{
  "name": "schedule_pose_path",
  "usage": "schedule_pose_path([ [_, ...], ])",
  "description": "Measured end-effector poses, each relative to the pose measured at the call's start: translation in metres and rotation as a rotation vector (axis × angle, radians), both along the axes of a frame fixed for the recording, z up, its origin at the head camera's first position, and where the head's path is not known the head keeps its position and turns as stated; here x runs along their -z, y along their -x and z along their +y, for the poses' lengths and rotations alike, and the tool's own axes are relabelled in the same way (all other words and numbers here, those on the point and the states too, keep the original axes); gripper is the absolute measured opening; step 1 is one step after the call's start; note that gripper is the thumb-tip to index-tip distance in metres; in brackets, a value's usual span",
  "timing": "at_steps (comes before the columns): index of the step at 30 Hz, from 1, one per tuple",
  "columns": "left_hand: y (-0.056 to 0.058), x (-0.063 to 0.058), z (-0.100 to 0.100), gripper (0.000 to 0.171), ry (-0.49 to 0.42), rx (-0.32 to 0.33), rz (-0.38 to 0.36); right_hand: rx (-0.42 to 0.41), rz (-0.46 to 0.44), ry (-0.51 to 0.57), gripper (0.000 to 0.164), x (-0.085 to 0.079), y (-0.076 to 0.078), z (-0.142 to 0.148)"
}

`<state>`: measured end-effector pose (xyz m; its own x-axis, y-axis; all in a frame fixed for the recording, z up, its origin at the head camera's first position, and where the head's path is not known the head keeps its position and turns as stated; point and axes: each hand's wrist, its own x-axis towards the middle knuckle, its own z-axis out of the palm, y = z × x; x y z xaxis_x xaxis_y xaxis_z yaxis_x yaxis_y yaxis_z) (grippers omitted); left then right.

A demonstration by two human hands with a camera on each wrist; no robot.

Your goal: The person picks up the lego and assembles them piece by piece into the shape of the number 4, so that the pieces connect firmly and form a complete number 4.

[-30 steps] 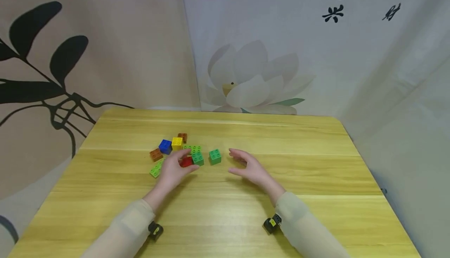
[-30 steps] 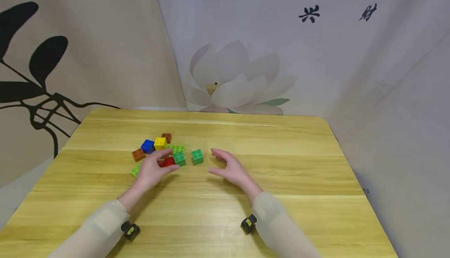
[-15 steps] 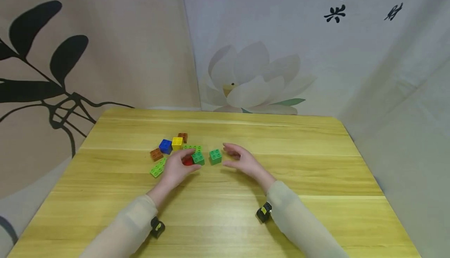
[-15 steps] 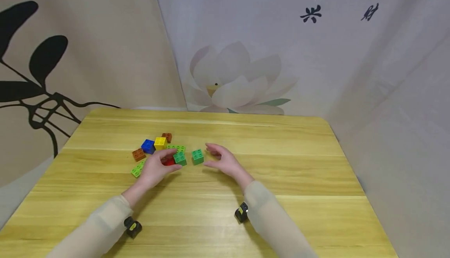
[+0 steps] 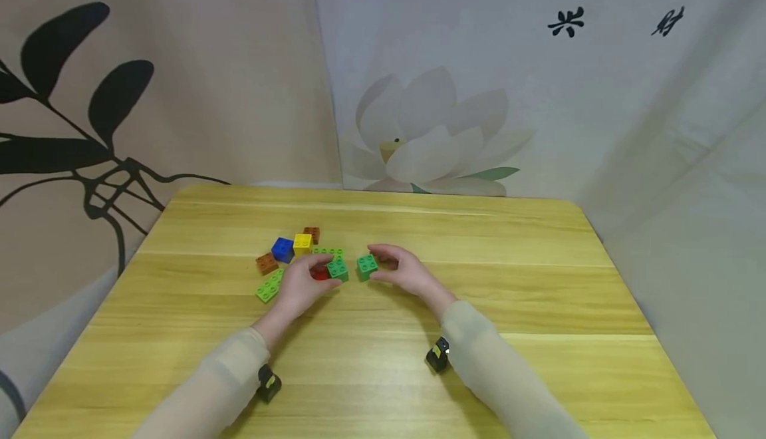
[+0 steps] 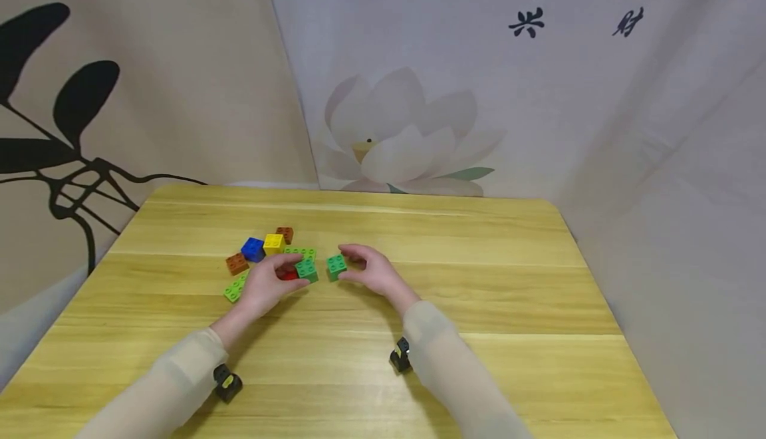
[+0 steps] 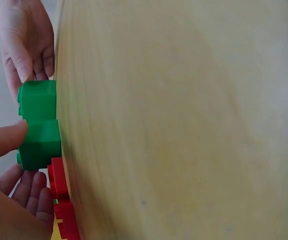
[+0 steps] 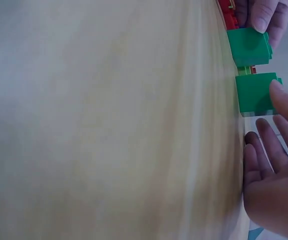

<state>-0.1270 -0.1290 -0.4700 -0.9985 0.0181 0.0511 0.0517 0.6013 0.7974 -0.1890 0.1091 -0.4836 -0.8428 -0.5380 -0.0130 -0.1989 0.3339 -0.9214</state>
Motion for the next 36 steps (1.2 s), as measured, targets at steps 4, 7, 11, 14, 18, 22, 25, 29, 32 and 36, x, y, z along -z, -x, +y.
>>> schedule_pose_path([
  [4,-0.001,-0.001,0.001,0.047,0.006,-0.001,0.008,0.011,-0.001,-0.023,0.055,0.001,-0.001,-0.001],
  [7,-0.001,-0.001,0.002,0.044,0.003,-0.003,0.016,0.019,-0.003,-0.038,0.051,0.002,-0.001,-0.001],
  [11,-0.001,-0.001,0.002,0.042,0.004,0.000,0.027,0.038,-0.009,-0.038,0.045,0.003,-0.002,-0.001],
  [14,-0.001,-0.001,0.002,0.041,0.003,0.002,0.025,0.051,-0.023,-0.034,0.041,0.004,-0.003,0.000],
  [18,0.000,-0.001,0.002,0.040,-0.019,-0.004,0.007,0.057,-0.052,-0.024,0.039,0.004,-0.003,0.003],
  [22,0.000,-0.002,0.002,0.040,-0.034,-0.005,0.007,0.044,-0.054,-0.009,0.038,-0.002,-0.007,0.008],
  [25,-0.001,-0.004,0.004,0.039,-0.034,0.001,0.021,0.027,-0.056,-0.004,0.038,-0.004,-0.011,0.014],
  [29,-0.003,-0.006,0.007,0.039,-0.046,0.005,0.028,0.013,-0.070,-0.020,0.039,-0.004,-0.016,0.022],
  [32,-0.004,-0.008,0.008,0.038,-0.060,0.006,0.032,0.002,-0.073,-0.034,0.038,-0.007,-0.021,0.028],
  [36,-0.006,-0.010,0.011,0.038,-0.083,0.019,0.042,-0.015,-0.073,-0.039,0.037,-0.009,-0.027,0.034],
])
